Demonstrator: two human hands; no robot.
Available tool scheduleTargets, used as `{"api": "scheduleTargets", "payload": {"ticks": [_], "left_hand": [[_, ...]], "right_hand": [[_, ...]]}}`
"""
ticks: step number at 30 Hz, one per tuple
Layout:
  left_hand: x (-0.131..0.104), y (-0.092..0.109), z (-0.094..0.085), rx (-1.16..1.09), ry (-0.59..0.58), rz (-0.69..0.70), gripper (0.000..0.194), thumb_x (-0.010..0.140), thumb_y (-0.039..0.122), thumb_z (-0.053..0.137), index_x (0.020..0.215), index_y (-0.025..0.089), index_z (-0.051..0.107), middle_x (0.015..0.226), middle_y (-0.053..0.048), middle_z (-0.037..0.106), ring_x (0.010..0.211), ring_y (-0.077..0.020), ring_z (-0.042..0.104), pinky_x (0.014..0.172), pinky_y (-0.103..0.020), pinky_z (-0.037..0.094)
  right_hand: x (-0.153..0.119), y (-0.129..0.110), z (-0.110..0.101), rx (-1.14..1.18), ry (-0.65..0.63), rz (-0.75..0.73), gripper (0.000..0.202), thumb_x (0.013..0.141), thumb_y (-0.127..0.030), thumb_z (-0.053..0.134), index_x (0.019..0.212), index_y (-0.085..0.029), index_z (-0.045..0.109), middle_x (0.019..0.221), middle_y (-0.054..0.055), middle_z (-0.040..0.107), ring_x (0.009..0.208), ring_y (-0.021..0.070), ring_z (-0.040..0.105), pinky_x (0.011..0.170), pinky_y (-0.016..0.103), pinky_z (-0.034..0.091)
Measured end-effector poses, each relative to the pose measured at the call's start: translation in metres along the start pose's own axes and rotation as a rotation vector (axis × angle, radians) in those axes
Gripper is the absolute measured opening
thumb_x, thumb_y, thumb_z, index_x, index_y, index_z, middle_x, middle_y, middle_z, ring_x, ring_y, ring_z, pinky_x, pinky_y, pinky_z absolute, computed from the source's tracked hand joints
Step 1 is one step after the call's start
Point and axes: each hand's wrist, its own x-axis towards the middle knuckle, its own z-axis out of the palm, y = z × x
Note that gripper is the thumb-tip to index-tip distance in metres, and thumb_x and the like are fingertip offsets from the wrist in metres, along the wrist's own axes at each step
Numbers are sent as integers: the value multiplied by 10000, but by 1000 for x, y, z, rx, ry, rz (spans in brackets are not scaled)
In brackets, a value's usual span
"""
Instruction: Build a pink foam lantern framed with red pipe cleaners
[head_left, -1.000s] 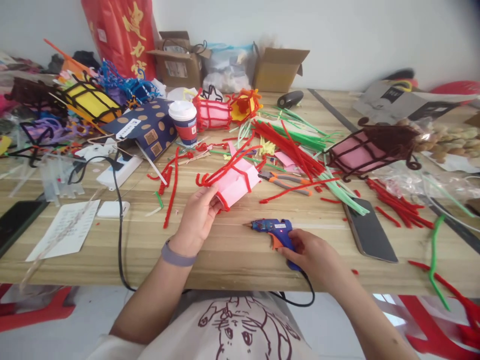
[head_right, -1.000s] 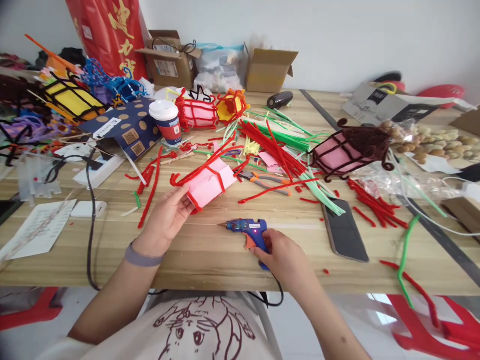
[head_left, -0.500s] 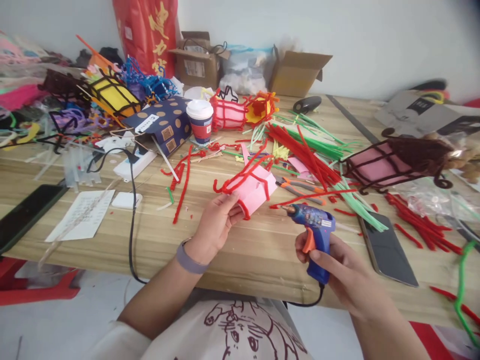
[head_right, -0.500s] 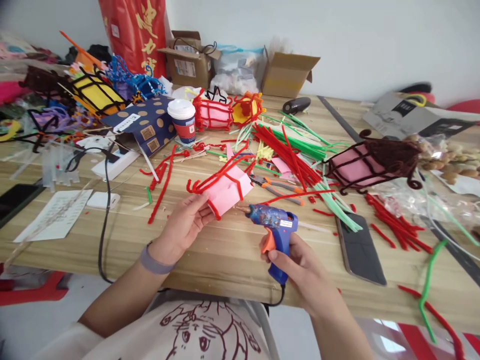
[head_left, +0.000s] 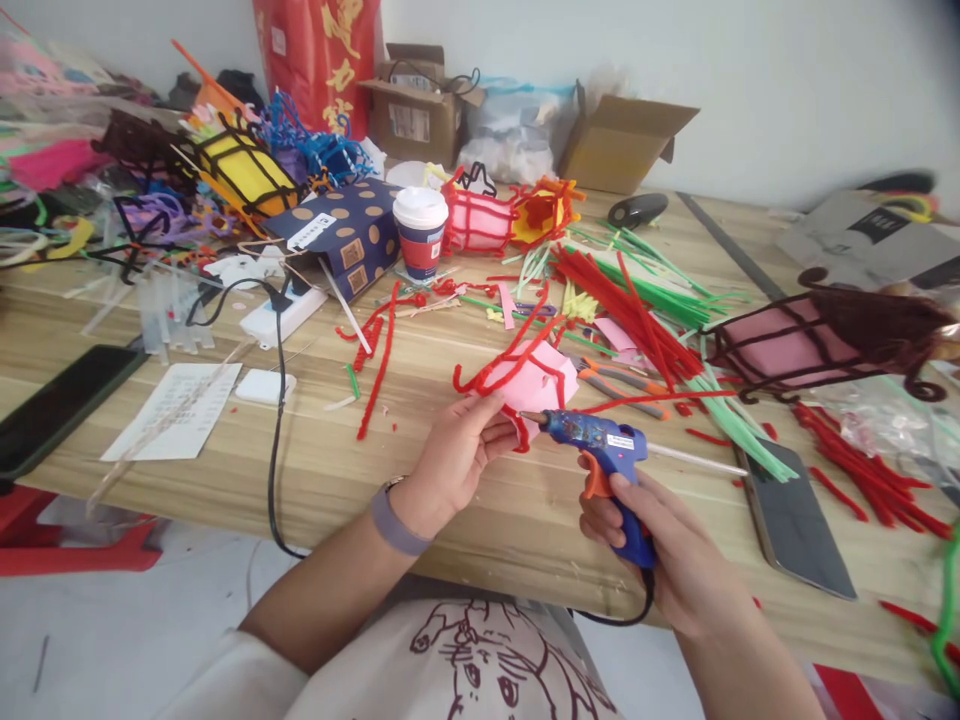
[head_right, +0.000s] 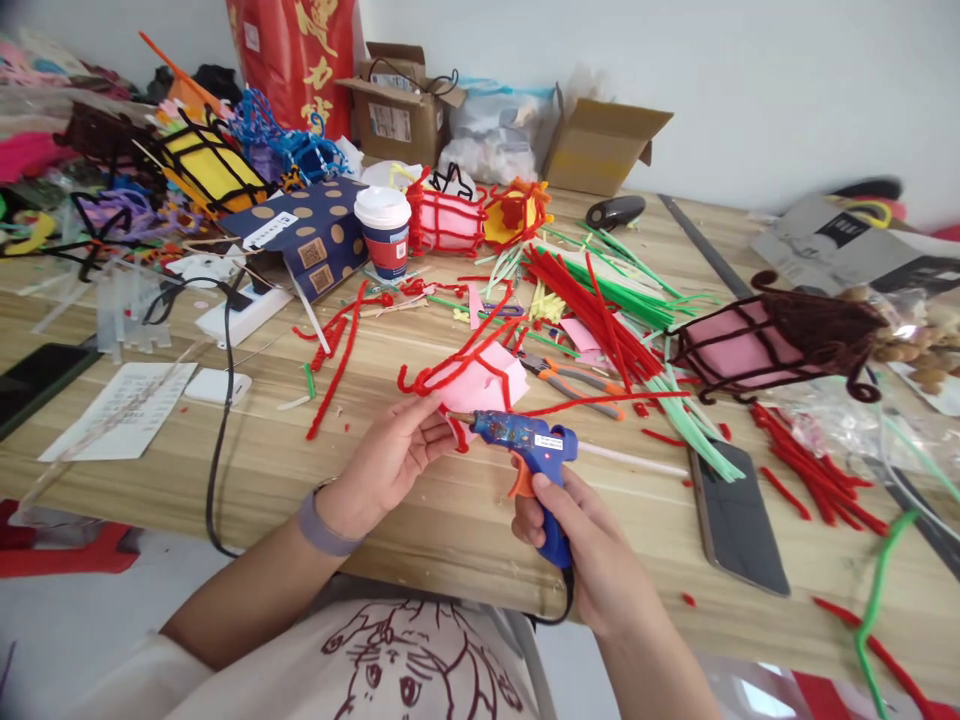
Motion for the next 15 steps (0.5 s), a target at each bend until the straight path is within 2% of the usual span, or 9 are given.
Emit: {"api": "scheduleTargets", "payload": {"ticks": [12, 15], "left_hand": [[4, -4, -8, 7, -60, 31, 197, 743, 296, 767, 806, 138, 668, 708, -39, 736, 656, -158, 700, 726, -303, 560], [4, -4, -8, 9, -48, 29, 194, 752, 286, 761, 826, 129, 674, 730, -46, 736, 691, -165, 700, 744, -315, 558]], "right_hand": [[1, 3, 2, -30, 74, -7, 418, 700, -492, 816, 678, -188, 529, 547, -49, 470, 494, 72, 402, 487, 202, 354], [1, 4, 1, -74, 137, -23, 426, 658, -498, 842, 687, -184, 555, 551, -46, 481, 506, 74, 422, 487, 195, 365]]}}
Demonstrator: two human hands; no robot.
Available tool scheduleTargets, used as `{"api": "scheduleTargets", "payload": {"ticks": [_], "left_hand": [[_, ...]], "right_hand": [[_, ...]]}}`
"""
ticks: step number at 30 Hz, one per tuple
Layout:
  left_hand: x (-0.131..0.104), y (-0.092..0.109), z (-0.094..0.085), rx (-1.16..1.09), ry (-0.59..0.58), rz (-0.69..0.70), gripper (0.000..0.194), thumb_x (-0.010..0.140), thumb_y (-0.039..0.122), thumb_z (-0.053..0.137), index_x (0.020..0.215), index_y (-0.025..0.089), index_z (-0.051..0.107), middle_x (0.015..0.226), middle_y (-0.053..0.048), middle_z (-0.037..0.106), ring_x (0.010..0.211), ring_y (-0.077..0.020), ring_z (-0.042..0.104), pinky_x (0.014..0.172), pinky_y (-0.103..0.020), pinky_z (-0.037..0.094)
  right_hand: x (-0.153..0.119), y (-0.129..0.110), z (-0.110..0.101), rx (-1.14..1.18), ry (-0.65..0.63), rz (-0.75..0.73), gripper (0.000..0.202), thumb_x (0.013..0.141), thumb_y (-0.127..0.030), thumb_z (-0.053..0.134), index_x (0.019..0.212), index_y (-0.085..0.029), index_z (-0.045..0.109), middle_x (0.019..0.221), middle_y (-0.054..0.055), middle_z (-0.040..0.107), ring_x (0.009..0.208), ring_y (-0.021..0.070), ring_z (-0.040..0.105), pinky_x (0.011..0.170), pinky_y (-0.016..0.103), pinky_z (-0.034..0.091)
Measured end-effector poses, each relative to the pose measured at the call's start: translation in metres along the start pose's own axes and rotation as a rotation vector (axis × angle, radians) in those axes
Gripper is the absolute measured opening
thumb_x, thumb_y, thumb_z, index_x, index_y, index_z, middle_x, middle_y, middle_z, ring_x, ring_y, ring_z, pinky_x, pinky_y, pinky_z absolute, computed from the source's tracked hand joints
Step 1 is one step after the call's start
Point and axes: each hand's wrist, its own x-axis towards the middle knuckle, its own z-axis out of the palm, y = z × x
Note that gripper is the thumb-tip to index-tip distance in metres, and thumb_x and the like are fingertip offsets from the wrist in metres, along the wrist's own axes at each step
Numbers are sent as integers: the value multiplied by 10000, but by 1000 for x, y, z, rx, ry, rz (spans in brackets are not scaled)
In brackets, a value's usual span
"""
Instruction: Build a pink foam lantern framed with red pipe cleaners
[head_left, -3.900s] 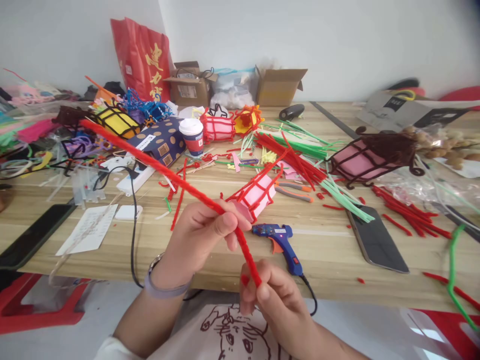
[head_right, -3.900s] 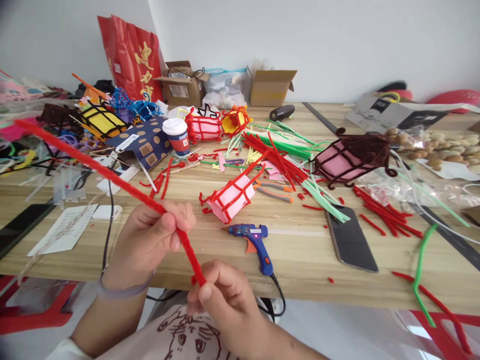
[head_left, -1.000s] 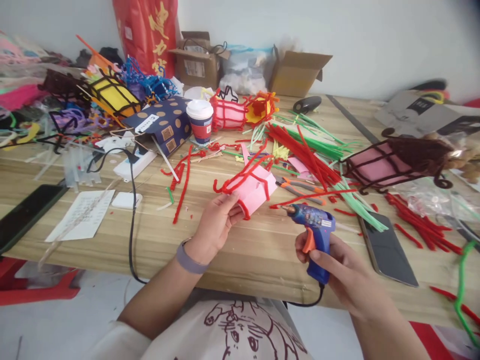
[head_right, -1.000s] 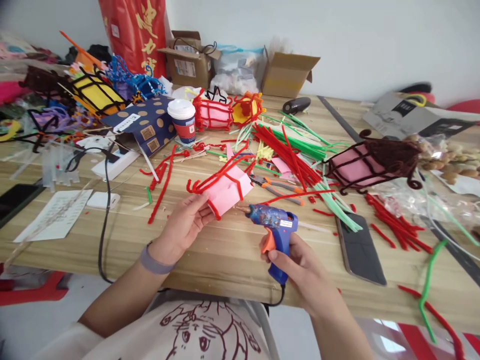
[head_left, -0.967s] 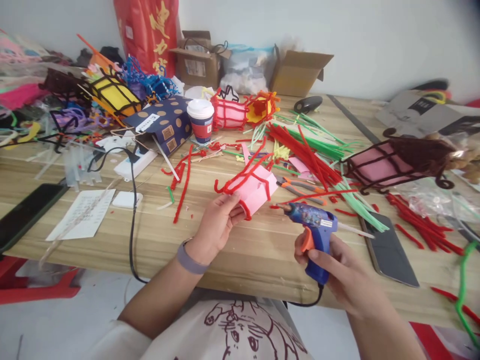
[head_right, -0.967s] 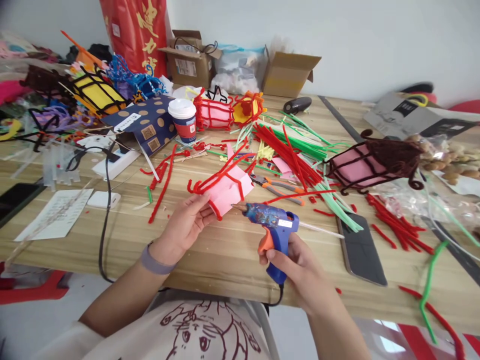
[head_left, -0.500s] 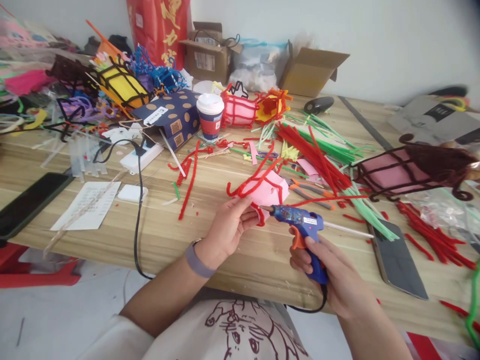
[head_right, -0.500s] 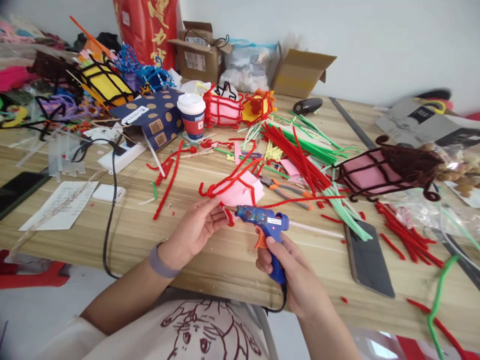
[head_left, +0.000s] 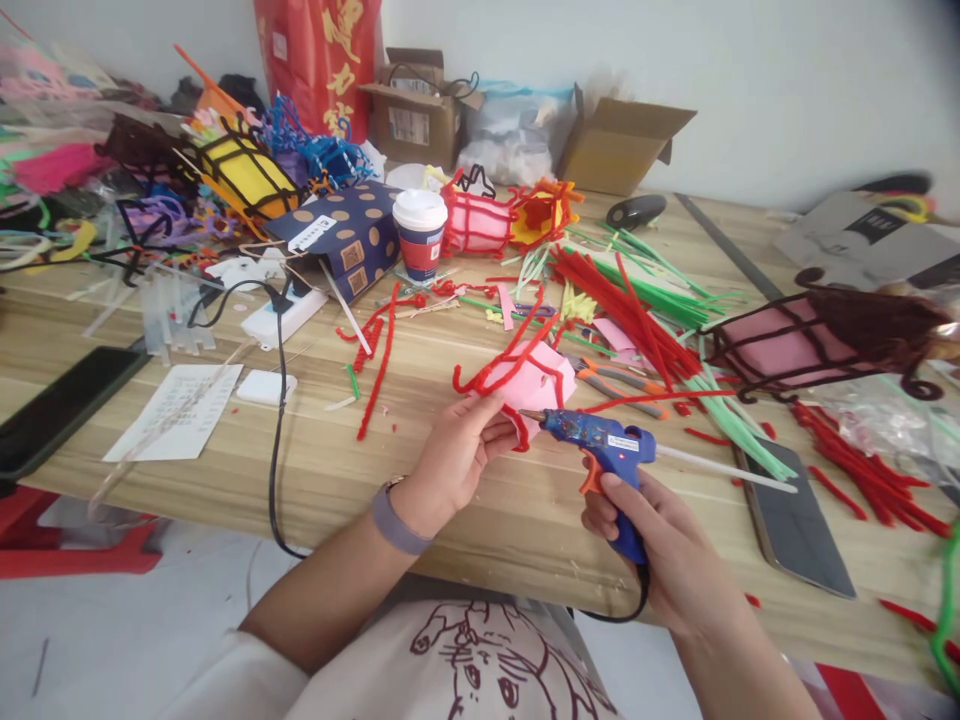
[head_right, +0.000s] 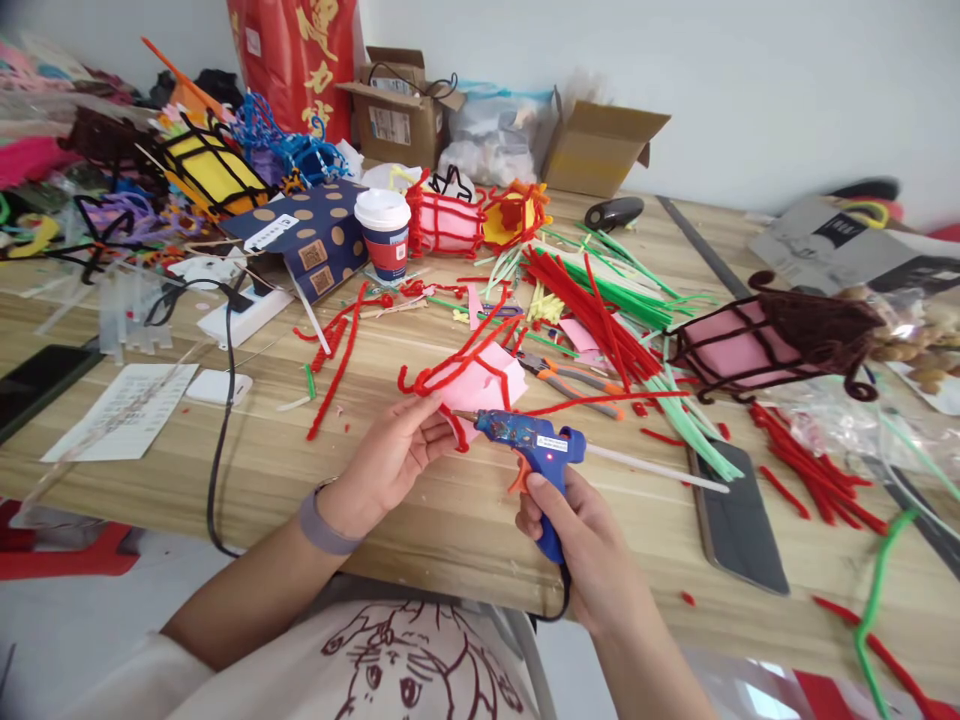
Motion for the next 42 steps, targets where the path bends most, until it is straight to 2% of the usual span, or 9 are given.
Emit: {"api": "scheduleTargets", "payload": {"ticks": [3, 6, 8, 19, 29, 42], "left_hand": [[0, 0, 1, -6, 19, -8, 192, 739, 266, 772, 821, 124, 674, 724, -42, 733, 683, -154, 691, 712, -292, 556], [-1, 1, 2, -5, 21, -12, 196, 731, 263, 776, 817, 116, 679, 710, -40, 728, 665, -141, 682, 693, -272, 557], [-2, 0, 2, 0, 15, -12, 198, 730, 269, 776, 809, 114, 682, 709, -43, 729, 667, -139, 682, 694, -267, 558], [-1, 0, 2, 23, -3, 0, 198, 744, 289, 764, 810, 120, 683, 672, -45, 721, 662, -154, 691, 708, -282, 556], [-2, 1, 4, 37, -5, -2, 206, 744, 299, 759, 811, 122, 678, 658, -41, 718, 645, -158, 694, 697, -281, 559], [-3, 0, 2, 42, -29, 8, 248, 723, 351, 787, 790, 138, 678, 688, -43, 725, 691, -171, 703, 701, -281, 536]], "right_hand": [[-1, 1, -2, -19, 49, -18, 392, 644, -472, 854, 749, -186, 607, 626, -22, 553, 528, 79, 455, 487, 195, 377], [-2, -1, -4, -54, 13, -46, 358, 663, -455, 841, 787, -182, 645, 768, 26, 647, 516, 68, 448, 463, 201, 346], [-1, -4, -3, -101, -17, -60, 354, 673, -466, 831, 770, -170, 661, 775, 44, 668, 492, 62, 432, 447, 209, 313], [2, -10, 3, -140, -37, -55, 391, 623, -502, 850, 696, -156, 683, 670, 38, 651, 461, 53, 402, 439, 203, 274], [2, -5, 1, -73, -68, -72, 317, 714, -453, 812, 742, -169, 676, 721, 17, 630, 481, 48, 388, 443, 193, 284], [0, -7, 6, -116, -38, -87, 352, 709, -487, 796, 738, -181, 622, 660, 0, 580, 487, 75, 391, 446, 217, 313]]}}
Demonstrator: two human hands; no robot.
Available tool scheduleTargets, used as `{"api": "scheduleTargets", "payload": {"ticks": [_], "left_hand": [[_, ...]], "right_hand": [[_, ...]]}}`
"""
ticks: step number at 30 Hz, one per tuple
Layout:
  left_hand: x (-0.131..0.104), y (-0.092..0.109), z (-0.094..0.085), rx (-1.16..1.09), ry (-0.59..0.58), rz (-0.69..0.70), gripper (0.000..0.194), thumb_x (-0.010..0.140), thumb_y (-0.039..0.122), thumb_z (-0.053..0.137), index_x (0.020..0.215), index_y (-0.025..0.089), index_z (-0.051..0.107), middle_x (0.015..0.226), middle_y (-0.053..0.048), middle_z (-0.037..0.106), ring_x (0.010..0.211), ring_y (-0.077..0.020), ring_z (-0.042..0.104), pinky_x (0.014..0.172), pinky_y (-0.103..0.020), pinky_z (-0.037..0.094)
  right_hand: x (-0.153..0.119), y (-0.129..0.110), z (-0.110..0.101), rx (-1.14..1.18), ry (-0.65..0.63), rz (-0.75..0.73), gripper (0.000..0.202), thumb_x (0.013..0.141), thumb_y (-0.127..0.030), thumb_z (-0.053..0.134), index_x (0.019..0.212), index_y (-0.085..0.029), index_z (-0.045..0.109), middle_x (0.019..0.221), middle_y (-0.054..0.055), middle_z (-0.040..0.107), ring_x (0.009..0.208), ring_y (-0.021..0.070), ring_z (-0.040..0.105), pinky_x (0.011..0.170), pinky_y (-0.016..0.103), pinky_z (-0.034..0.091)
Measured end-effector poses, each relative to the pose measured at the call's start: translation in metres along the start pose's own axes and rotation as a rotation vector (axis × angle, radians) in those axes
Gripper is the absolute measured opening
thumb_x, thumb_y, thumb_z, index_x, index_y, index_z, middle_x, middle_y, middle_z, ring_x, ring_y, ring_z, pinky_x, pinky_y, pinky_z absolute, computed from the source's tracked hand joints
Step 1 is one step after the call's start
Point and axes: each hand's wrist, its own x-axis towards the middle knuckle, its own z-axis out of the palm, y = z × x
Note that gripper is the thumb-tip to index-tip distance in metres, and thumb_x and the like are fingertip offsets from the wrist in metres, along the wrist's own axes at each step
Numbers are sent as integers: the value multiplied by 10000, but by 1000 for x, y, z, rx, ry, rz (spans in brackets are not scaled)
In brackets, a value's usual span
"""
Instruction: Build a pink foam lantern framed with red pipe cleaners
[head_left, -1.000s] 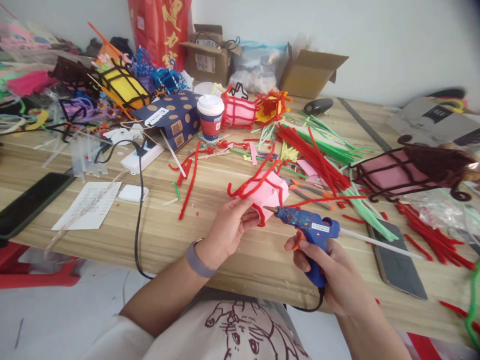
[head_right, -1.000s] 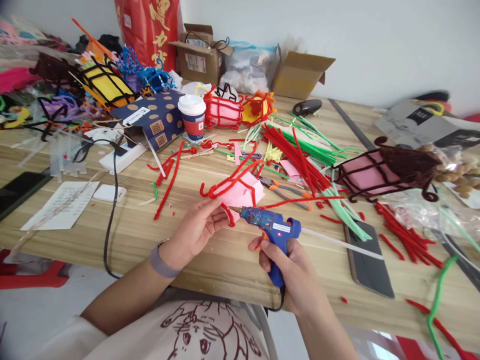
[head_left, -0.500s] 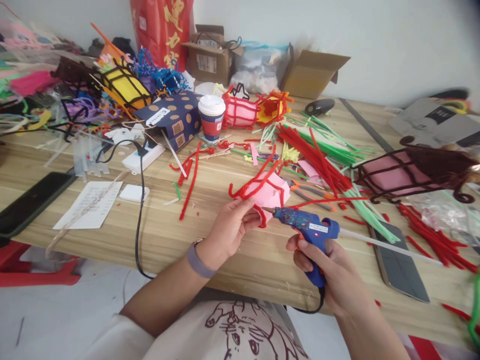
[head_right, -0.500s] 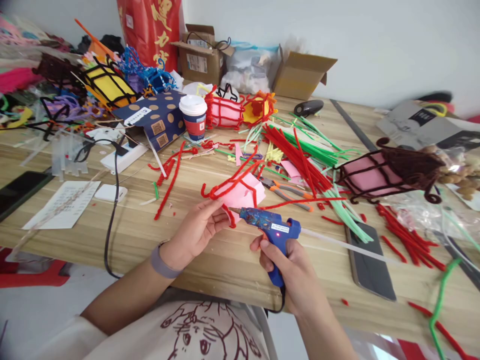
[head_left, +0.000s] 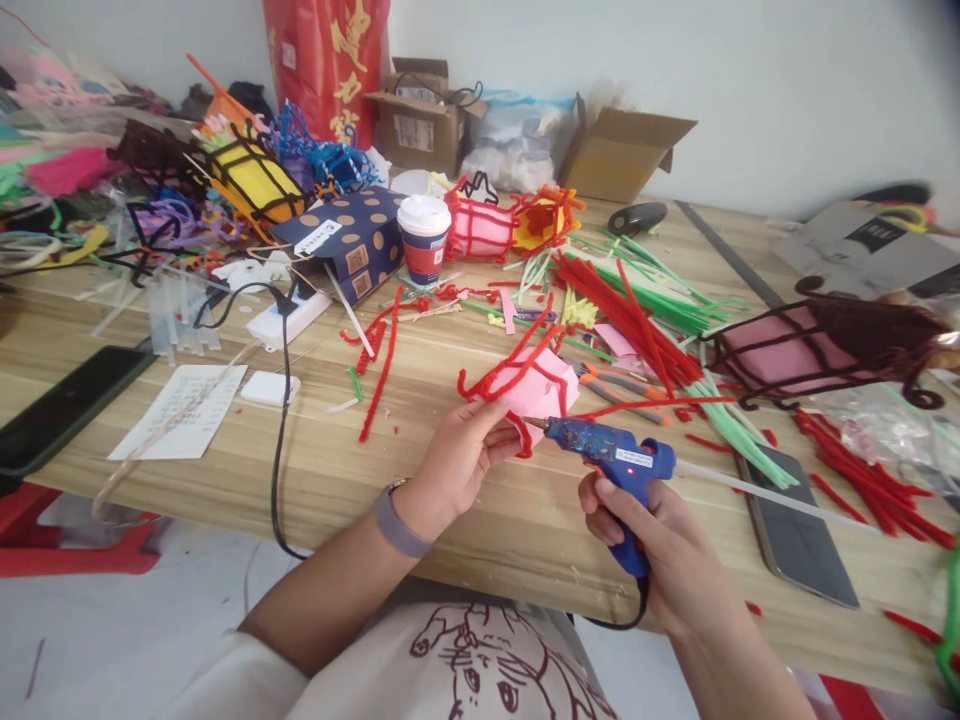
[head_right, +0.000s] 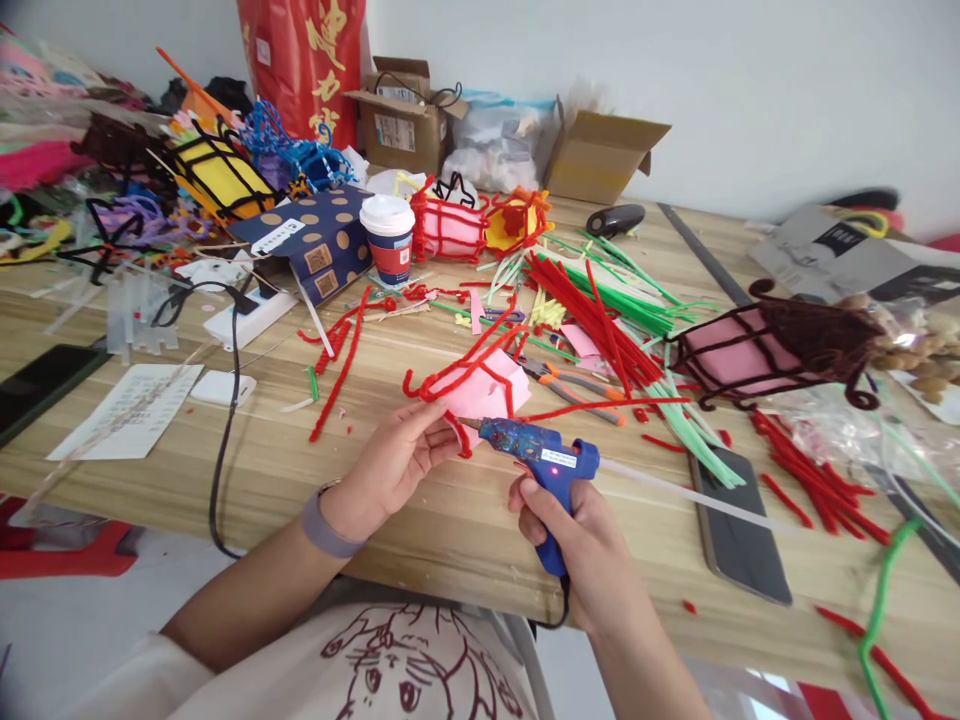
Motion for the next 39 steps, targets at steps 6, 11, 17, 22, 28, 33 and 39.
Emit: {"api": "scheduleTargets", "payload": {"ticks": [6, 11, 17, 22, 28, 33, 39], "left_hand": [[1, -1, 0, -7, 24, -4, 218, 734, 315, 776, 802, 135, 674, 726, -44, 740, 684, -147, 691, 693, -263, 543], [0, 0, 1, -13, 13, -11, 236, 720, 322, 791, 799, 132, 674, 706, -46, 734, 676, -151, 687, 680, -264, 533], [0, 1, 1, -5, 18, -13, 266, 695, 350, 813, 781, 138, 677, 666, -28, 711, 660, -156, 684, 689, -275, 533], [1, 1, 1, -13, 2, -7, 269, 675, 349, 826, 761, 150, 666, 636, -9, 694, 632, -153, 679, 692, -294, 544], [2, 1, 1, 6, 4, -5, 293, 668, 361, 827, 777, 138, 673, 651, -19, 699, 658, -162, 683, 730, -312, 555], [1, 1, 1, -5, 2, -10, 261, 690, 347, 809, 787, 143, 677, 659, -27, 703, 650, -165, 682, 710, -310, 558], [1, 1, 1, 0, -2, 2, 259, 692, 351, 811, 757, 151, 659, 641, -19, 691, 650, -163, 683, 714, -304, 554]], "right_hand": [[0, 4, -2, -22, 1, -29, 368, 744, -483, 770, 660, -184, 573, 602, -13, 522, 512, 83, 409, 473, 214, 346], [0, 5, 0, -36, 54, -18, 409, 700, -518, 793, 669, -193, 545, 571, -29, 491, 504, 86, 406, 471, 216, 355], [-1, 0, 5, -24, 72, 2, 476, 642, -542, 822, 640, -206, 484, 521, -52, 425, 488, 89, 383, 458, 220, 333], [-3, -1, 6, -37, 38, 9, 474, 645, -547, 817, 624, -210, 485, 519, -48, 419, 488, 93, 369, 454, 228, 327], [-1, 6, 2, -30, 35, -29, 439, 700, -549, 777, 625, -201, 520, 551, -32, 454, 495, 96, 373, 463, 232, 334], [-1, 8, 1, -35, -23, -17, 403, 722, -532, 767, 637, -178, 595, 586, -12, 506, 499, 87, 364, 469, 228, 333], [0, 13, -2, 27, -27, -7, 370, 736, -503, 766, 671, -177, 605, 615, -6, 539, 494, 85, 360, 456, 227, 321]]}}
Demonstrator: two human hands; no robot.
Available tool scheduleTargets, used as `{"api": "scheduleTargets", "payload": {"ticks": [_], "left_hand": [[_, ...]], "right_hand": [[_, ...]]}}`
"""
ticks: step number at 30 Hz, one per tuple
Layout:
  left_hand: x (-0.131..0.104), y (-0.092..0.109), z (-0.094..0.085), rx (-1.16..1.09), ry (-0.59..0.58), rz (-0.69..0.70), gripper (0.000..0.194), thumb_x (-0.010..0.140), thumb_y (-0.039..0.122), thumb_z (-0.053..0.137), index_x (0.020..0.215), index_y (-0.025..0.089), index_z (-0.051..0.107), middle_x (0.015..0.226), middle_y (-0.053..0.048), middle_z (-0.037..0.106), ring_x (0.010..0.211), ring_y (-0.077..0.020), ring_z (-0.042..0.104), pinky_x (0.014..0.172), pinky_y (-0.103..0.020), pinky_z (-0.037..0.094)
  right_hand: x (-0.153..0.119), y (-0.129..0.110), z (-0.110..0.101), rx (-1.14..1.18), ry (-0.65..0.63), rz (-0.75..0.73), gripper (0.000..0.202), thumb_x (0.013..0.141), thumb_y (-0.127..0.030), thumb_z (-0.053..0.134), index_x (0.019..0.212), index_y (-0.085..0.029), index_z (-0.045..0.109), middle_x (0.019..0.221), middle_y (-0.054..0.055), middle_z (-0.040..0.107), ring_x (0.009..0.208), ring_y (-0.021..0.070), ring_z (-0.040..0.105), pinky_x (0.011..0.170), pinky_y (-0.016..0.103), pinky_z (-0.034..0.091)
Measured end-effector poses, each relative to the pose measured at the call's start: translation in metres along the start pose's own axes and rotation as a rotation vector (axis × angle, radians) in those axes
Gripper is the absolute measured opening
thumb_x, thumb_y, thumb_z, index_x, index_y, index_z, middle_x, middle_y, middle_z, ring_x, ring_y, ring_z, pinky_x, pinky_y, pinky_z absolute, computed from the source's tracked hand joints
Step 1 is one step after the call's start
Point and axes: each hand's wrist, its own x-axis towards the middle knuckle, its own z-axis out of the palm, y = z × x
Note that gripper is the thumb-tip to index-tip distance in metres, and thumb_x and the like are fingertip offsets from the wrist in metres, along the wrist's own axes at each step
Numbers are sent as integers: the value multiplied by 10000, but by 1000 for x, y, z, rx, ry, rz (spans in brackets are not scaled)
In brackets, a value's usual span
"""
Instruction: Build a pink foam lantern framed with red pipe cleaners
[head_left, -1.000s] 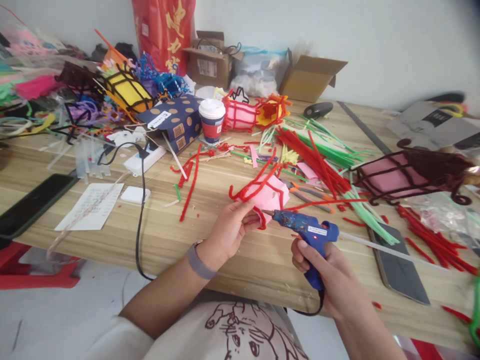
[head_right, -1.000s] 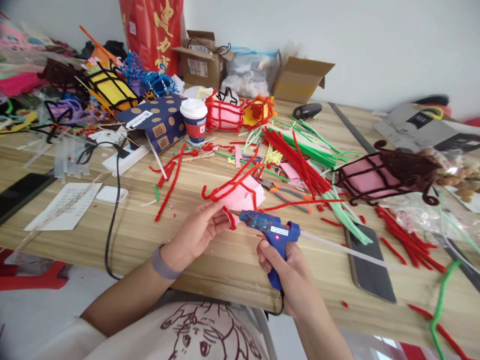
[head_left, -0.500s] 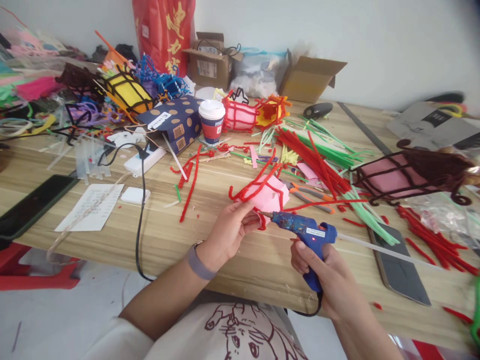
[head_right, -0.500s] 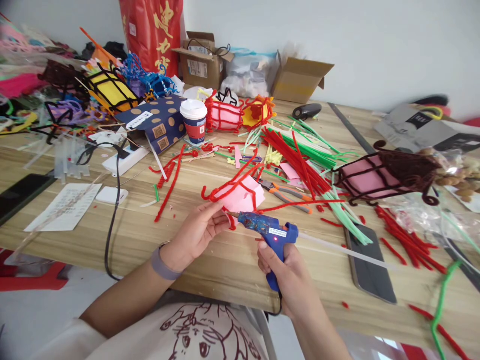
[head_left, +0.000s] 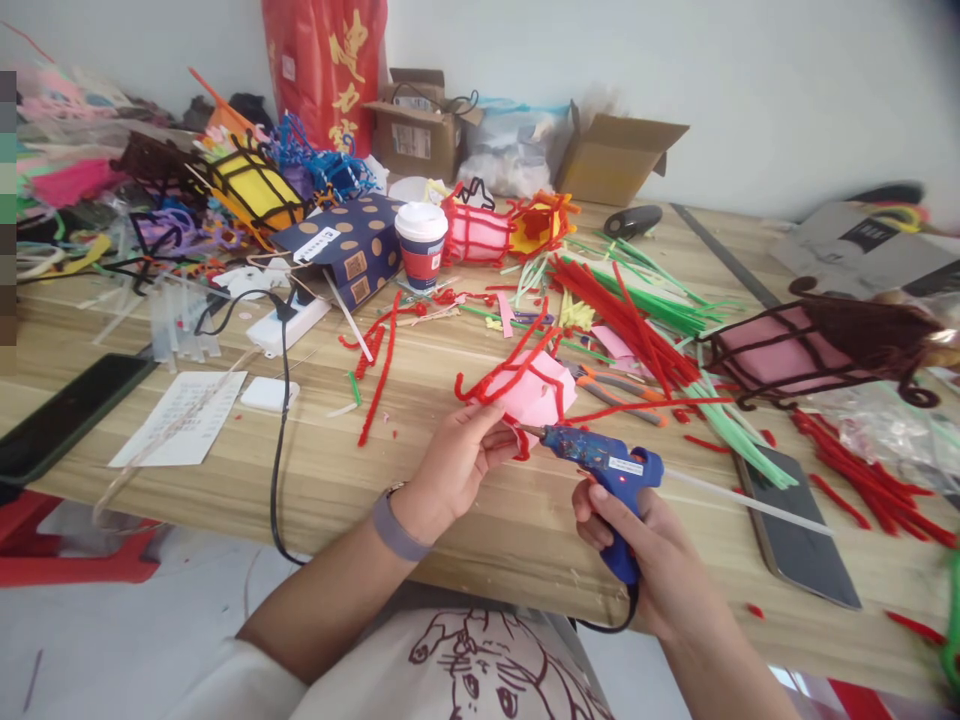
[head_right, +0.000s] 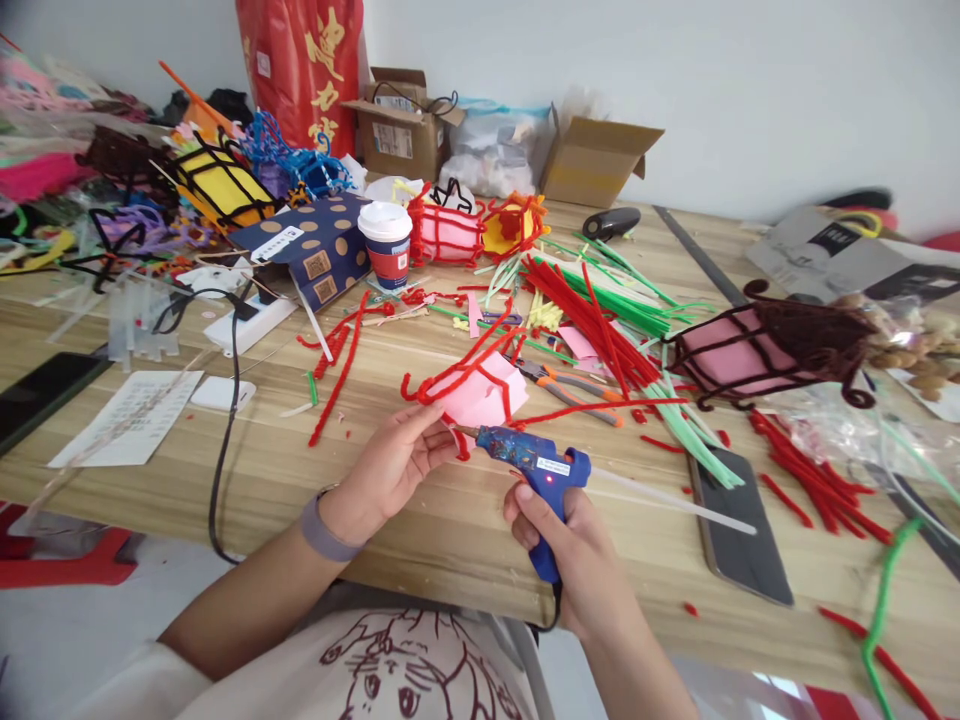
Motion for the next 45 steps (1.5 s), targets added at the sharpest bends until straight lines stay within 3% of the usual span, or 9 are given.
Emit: {"api": "scheduleTargets", "payload": {"ticks": [7, 14, 20, 30, 34, 37, 40, 45], "left_hand": [[0, 0, 1, 16, 0, 0, 292, 688, 358, 813, 827, 135, 686, 675, -40, 702, 713, -196, 698, 768, -342, 555], [0, 0, 1, 6, 18, -5, 235, 711, 329, 788, 786, 140, 671, 667, -29, 706, 648, -166, 685, 679, -289, 549], [1, 0, 0, -21, 68, -11, 193, 730, 278, 778, 788, 132, 667, 675, -17, 704, 625, -135, 666, 661, -262, 551], [1, 1, 2, -54, 124, -14, 183, 696, 229, 796, 781, 116, 680, 687, -34, 712, 623, -134, 655, 601, -253, 555], [-1, 2, 3, -55, 129, 25, 212, 656, 241, 817, 786, 126, 695, 701, -34, 725, 626, -138, 659, 595, -252, 555], [-2, 2, 4, -45, 144, 56, 241, 630, 254, 831, 792, 131, 702, 699, -29, 728, 633, -139, 663, 596, -246, 553], [-3, 2, 5, -38, 149, 63, 261, 621, 260, 836, 803, 129, 704, 707, -32, 733, 642, -144, 669, 606, -254, 556], [-1, 1, 5, -51, 155, 57, 242, 629, 243, 828, 796, 130, 693, 721, -39, 739, 648, -144, 673, 616, -256, 557]], "right_hand": [[1, -2, 2, 47, 7, 22, 339, 734, -466, 783, 692, -181, 604, 649, -5, 573, 500, 77, 381, 467, 218, 328], [0, -2, 3, 40, 5, 27, 345, 729, -474, 791, 698, -168, 634, 649, -1, 572, 510, 71, 383, 469, 207, 312], [-6, -3, 4, 51, 78, -1, 312, 739, -452, 784, 716, -177, 639, 663, 6, 588, 520, 78, 385, 462, 207, 304], [-8, -11, 1, 105, 101, -174, 280, 727, -443, 793, 742, -192, 670, 678, 11, 618, 504, 78, 400, 461, 214, 336], [2, -17, -9, 101, 234, -257, 314, 668, -463, 830, 705, -190, 680, 660, 14, 633, 490, 73, 413, 442, 204, 317], [12, -22, -17, 105, 312, -197, 380, 596, -487, 867, 770, -188, 709, 660, 15, 652, 477, 66, 419, 429, 193, 283], [21, -25, -20, 70, 303, -135, 467, 536, -521, 887, 800, -175, 719, 645, 11, 644, 465, 58, 416, 421, 188, 256], [29, -24, -20, 1, 262, -113, 479, 562, -564, 862, 770, -161, 706, 631, 9, 630, 471, 59, 412, 425, 196, 255]]}}
